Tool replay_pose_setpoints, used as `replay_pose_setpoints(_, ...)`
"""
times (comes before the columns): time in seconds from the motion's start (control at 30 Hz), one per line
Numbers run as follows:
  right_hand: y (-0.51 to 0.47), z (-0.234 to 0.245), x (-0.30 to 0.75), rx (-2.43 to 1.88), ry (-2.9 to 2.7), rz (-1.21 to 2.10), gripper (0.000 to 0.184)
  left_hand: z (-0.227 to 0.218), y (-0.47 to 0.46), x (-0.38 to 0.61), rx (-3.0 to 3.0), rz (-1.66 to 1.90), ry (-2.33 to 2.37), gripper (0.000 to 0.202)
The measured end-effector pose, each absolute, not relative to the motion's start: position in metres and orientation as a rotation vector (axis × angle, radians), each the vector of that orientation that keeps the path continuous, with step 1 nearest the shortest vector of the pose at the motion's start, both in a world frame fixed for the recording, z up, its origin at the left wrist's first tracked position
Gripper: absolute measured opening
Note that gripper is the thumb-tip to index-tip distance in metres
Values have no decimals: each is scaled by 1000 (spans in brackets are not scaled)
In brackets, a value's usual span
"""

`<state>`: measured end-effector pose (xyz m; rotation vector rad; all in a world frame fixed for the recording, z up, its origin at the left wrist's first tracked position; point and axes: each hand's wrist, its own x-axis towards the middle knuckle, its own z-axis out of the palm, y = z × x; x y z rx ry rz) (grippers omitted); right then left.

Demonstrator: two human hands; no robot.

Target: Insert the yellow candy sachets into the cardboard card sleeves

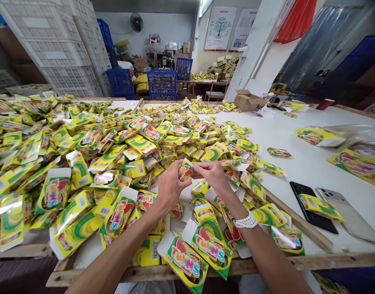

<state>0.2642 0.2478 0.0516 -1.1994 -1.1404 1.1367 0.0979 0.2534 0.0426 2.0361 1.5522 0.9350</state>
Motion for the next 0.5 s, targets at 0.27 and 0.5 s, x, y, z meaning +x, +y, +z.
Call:
replay_pose_setpoints(0.27, 250, 47, 255, -1212, -1266, 856, 29, 43, 253, 99, 2086, 901, 1533, 55)
replay_pose_setpoints(0.5, 248, 46, 253, -1227, -1073, 826, 21, 42, 248, 101, 2159, 854, 1450, 56)
